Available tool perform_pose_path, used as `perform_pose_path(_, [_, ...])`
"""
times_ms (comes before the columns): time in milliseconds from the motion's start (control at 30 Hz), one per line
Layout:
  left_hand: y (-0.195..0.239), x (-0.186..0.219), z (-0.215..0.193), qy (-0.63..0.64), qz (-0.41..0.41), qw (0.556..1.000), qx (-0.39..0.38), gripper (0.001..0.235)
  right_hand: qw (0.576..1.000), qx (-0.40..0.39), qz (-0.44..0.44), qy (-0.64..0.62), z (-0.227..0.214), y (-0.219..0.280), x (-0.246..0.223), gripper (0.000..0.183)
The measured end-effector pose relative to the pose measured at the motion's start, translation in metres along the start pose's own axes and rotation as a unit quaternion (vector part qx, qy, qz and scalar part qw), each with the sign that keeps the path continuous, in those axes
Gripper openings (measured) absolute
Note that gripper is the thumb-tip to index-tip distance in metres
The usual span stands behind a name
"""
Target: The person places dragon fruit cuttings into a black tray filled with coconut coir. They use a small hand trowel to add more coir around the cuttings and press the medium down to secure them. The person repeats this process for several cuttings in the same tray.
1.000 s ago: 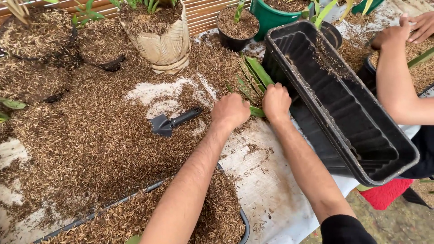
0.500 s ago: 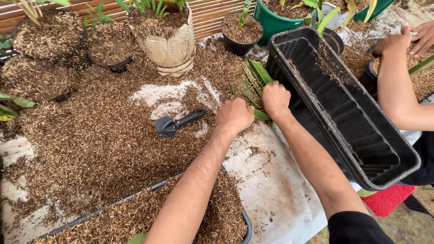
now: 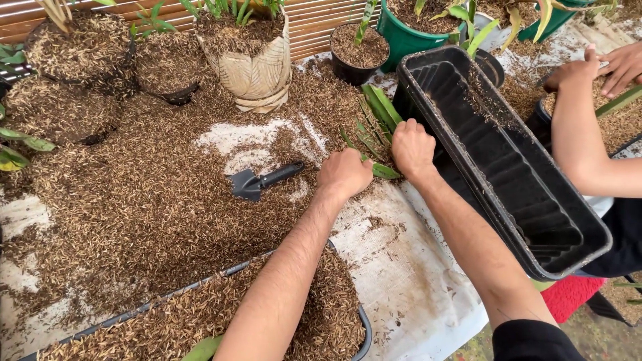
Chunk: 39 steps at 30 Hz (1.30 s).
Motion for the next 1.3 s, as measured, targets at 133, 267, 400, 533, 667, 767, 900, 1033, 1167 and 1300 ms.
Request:
perform_pose_path(133, [0.000,-0.001,0.002,0.002,-0.006,1.000,-0.009,0.035,0.999,-0.029,0.002,-0.024,0.004,-0.007,0.004,0.007])
perform_pose_path(267, [0.006,0.002,-0.008,0.033,-0.011,0.999,0.015,0.034,0.968,-0.163,0.075,-0.174,0.008,-0.016,0.011,0.013])
perform_pose_path(400, [0.007,-0.002,-0.018,0.072,-0.015,0.996,0.048,0.036,0.859,-0.292,0.201,-0.370,0.003,-0.011,0.014,0.017])
perform_pose_path(533, [0.025,0.013,-0.034,0.114,-0.005,0.991,0.071,0.044,0.767,-0.298,0.232,-0.519,-0.039,-0.010,0.006,0.015])
perform_pose_path(667, [0.062,0.036,-0.057,0.185,0.020,0.976,0.110,0.045,0.672,-0.269,0.267,-0.636,-0.083,-0.008,-0.005,0.012])
perform_pose_path(767, [0.082,0.042,-0.068,0.207,0.036,0.966,0.152,0.043,0.639,-0.242,0.266,-0.680,-0.128,-0.010,-0.008,0.011])
perform_pose_path(900, [0.101,0.043,-0.081,0.208,0.105,0.951,0.202,0.041,0.563,-0.199,0.246,-0.763,-0.176,-0.013,-0.011,0.009])
perform_pose_path(1033, [0.156,0.060,-0.100,0.194,0.174,0.940,0.221,0.042,0.519,-0.172,0.197,-0.814,-0.223,-0.014,-0.013,0.013])
perform_pose_path(1167, [0.202,0.069,-0.107,0.133,0.219,0.939,0.227,0.037,0.546,-0.129,0.066,-0.825,-0.295,-0.019,-0.011,0.042])
perform_pose_path(1300, [0.234,0.059,-0.098,0.101,0.196,0.956,0.196,0.038,0.526,-0.126,-0.044,-0.840,-0.338,-0.014,-0.021,0.062])
Point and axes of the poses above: each hand's wrist, its own y-axis away from the middle knuckle, its own z-axis out of the palm, x = y × z, the point moved 9 cm from there along -y, towards the middle knuckle, and after that the axes turned 5 degrees about z, right-handed, at the moved point
